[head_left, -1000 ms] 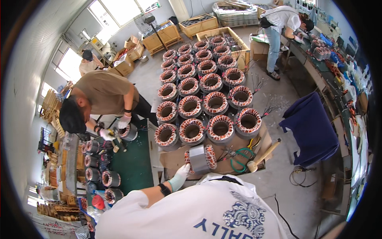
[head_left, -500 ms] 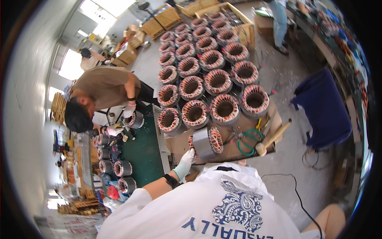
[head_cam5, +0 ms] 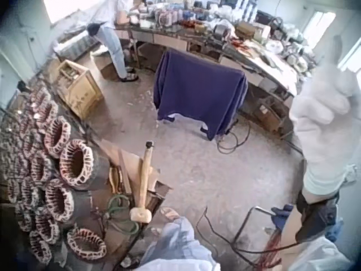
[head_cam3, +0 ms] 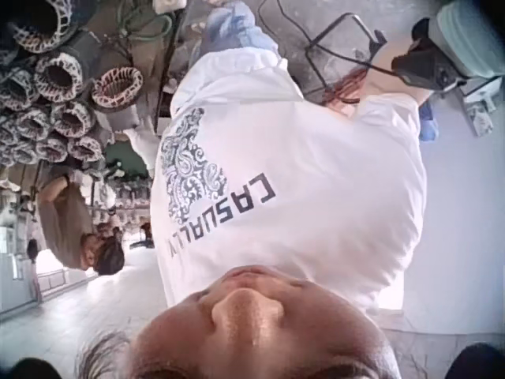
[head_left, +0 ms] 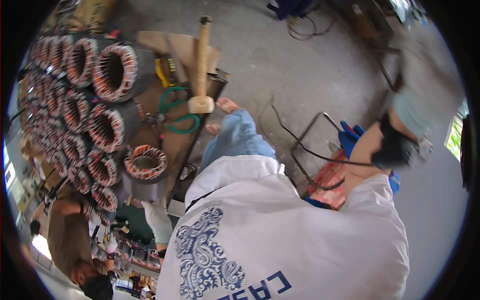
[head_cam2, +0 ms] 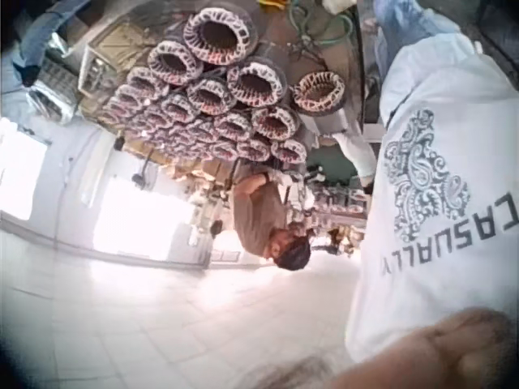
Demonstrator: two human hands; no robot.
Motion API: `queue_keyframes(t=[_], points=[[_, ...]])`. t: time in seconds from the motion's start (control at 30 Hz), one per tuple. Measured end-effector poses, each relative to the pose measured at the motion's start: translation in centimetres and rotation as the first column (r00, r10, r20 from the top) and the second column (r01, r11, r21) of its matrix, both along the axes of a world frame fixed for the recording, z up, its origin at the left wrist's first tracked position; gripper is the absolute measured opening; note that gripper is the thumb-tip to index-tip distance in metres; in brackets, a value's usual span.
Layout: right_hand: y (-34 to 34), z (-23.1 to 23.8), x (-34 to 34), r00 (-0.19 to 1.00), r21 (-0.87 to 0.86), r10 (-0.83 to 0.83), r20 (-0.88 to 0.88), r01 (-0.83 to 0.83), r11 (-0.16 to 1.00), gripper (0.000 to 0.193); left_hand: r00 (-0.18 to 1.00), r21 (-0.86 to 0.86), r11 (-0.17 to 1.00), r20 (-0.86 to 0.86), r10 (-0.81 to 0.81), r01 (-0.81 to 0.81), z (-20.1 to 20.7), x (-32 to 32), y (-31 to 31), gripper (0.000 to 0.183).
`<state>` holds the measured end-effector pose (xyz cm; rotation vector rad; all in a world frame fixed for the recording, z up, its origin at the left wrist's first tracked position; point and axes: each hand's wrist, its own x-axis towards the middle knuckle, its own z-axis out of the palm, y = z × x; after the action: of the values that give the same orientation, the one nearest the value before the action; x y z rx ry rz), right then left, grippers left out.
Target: Assemble motor stators by winding and organizing wire coils.
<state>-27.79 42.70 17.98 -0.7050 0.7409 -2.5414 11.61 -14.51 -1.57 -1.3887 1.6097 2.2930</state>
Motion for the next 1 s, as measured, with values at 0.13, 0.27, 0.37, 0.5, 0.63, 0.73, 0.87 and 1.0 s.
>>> queue_keyframes(t=[0.13, 0.27, 0.37, 0.5, 0.63, 0.73, 0.87, 1.0], points=[[2.3, -13.7, 0.8, 0.773, 0.754, -0.629, 0.082, 0.365, 0.547, 0.043, 0.875, -0.302, 0.895, 0.454, -0.167, 0.328, 3.5, -4.4, 3.9, 0.046], [1.9, -22.1, 5.5, 0.759, 0.911, -0.628, 0.171, 0.121, 0.394, 0.035, 0.957, -0.220, 0.957, 0.261, -0.126, 0.186, 3.8, -5.0, 3.9, 0.045], [-1.5, -23.5, 8.0, 0.796, 0.965, -0.578, 0.180, -0.029, 0.261, 0.030, 0.967, -0.234, 0.965, 0.247, -0.057, 0.117, 3.7, -5.1, 4.3, 0.046], [-9.9, -25.3, 10.4, 0.823, 0.880, -0.377, 0.425, -0.278, 0.384, 0.031, 0.950, -0.327, 0.923, 0.294, -0.103, 0.201, 2.4, -2.3, 3.4, 0.048], [-19.7, -24.4, 12.3, 0.856, 0.842, -0.148, 0.495, -0.430, 0.327, 0.026, 0.995, -0.417, 0.903, 0.049, -0.090, 0.103, 0.4, -2.8, 5.2, 0.065], [-24.3, -23.3, 12.8, 0.939, 0.878, 0.081, 0.336, -0.343, 0.334, 0.022, 0.998, -0.418, 0.907, 0.008, 0.062, -0.053, -0.9, -0.5, 5.1, 0.069], [-26.1, -20.9, 15.8, 0.935, 0.872, 0.313, 0.169, -0.290, 0.394, 0.020, 0.987, -0.721, 0.673, 0.109, -0.120, 0.162, -1.2, 2.6, 4.4, 0.055], [-29.7, -22.3, 16.5, 0.898, 0.868, 0.435, -0.062, -0.167, 0.468, 0.044, 0.893, -0.776, 0.471, 0.445, -0.060, 0.418, -0.6, -0.2, 7.1, 0.044]])
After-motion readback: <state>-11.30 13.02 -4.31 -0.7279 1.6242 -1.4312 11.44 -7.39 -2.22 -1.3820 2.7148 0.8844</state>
